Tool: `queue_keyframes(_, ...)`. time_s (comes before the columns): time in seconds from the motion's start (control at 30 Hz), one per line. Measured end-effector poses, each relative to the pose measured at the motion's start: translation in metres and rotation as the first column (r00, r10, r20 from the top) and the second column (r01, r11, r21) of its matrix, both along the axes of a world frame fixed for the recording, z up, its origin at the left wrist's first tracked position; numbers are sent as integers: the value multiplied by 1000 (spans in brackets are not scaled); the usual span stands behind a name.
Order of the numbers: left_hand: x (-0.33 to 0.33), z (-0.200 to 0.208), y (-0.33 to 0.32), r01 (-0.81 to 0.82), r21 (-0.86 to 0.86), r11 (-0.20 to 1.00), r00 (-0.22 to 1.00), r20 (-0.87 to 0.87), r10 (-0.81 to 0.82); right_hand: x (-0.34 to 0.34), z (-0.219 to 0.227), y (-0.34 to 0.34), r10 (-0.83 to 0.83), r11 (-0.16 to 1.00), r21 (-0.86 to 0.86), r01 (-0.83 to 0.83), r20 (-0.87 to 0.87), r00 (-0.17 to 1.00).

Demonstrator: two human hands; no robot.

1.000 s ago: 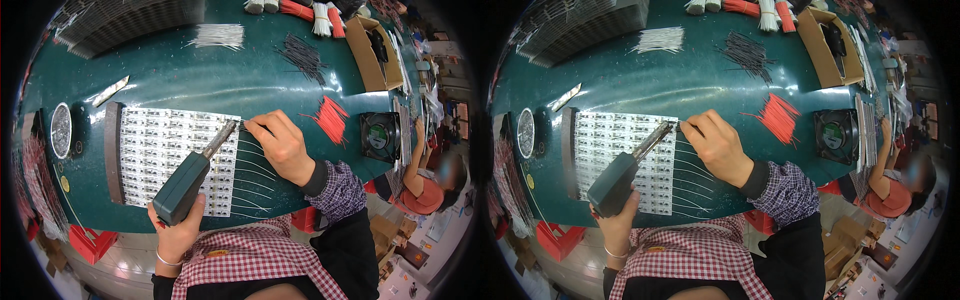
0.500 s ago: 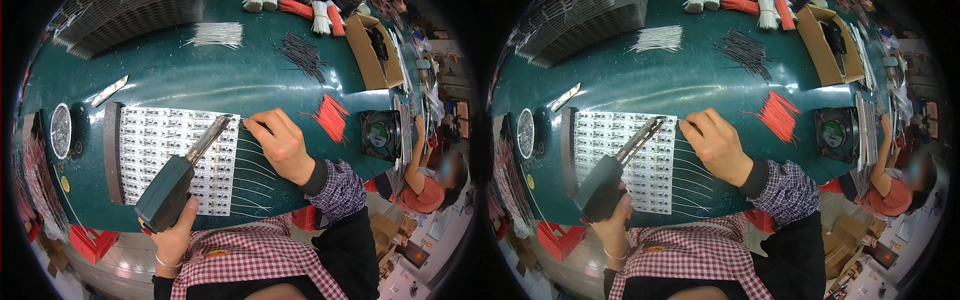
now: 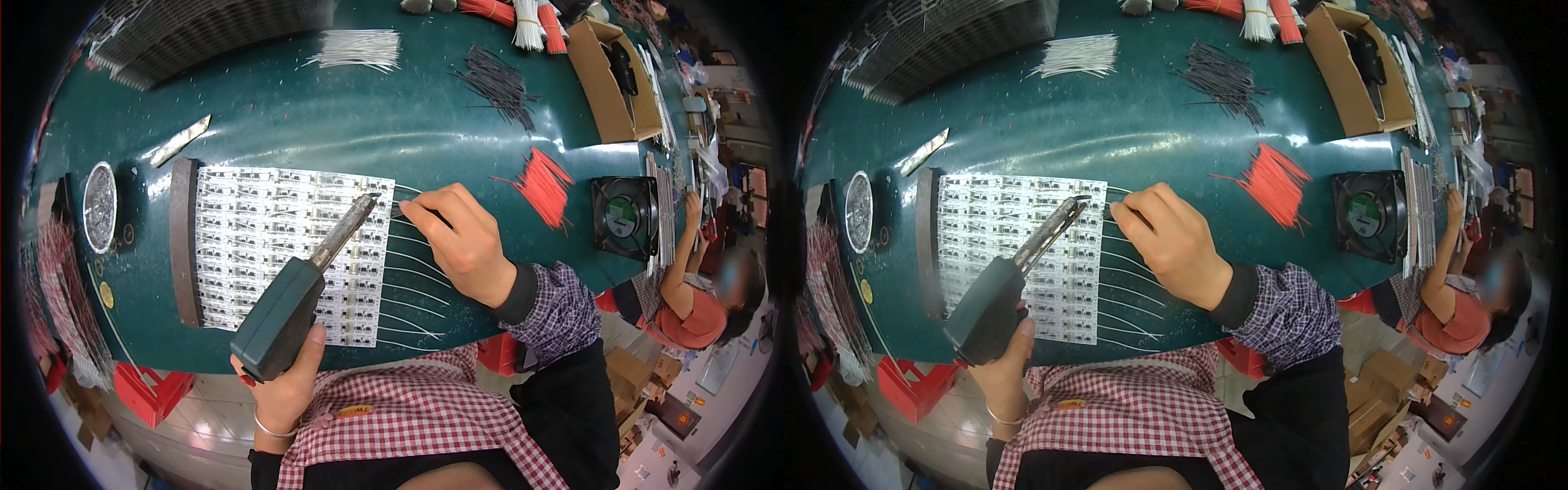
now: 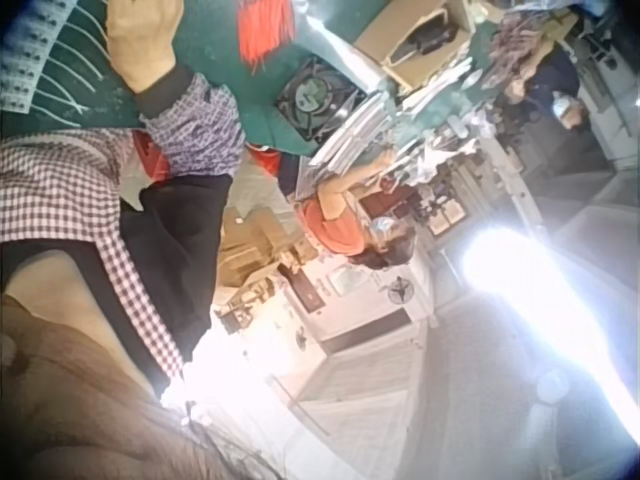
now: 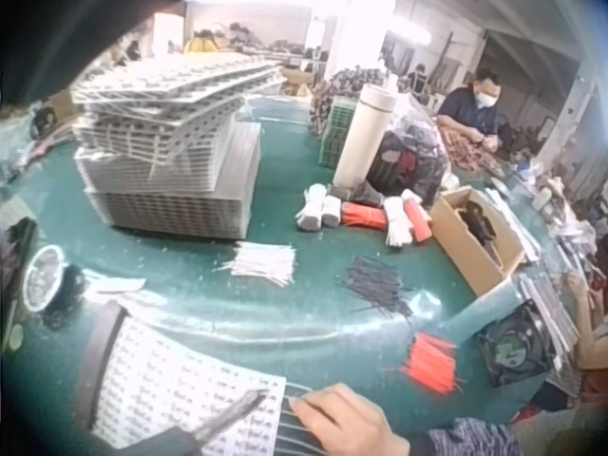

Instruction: The person solders white and red wires onto an LED board using a soldering iron, positioning and aligning the wires on the board by hand and with a thin stick.

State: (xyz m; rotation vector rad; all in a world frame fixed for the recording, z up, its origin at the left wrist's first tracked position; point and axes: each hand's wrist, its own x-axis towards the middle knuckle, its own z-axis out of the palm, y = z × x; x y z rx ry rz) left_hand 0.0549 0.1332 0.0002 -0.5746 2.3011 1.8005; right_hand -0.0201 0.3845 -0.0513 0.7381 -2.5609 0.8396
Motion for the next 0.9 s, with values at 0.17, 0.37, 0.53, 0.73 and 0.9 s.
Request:
queue_keyframes(0.17,-1,4,2,38,-31,999,999,33,-37,0,-3,1,23,998,56,-23,-4,1000)
queue_keyframes(0.37,1,-3,3,106,-104,989,987,-107,-117,0,-2,-1,-4,1000,25,4,-13,1000)
queue_keyframes(0.53,3,-8,3,118,-185,976,977,-152,-147,0,-2,-4,-7,999,50,8,-15,1000)
queue_keyframes(0.73,-1,-6,2,152,-203,967,966,-175,-188,1,-2,-3,-14,997,70,16,-28,1000)
queue_keyframes(0.9,10,-4,-3,70,-125,990,997,-36,-75,1,-2,-3,-14,998,68,15,-25,1000)
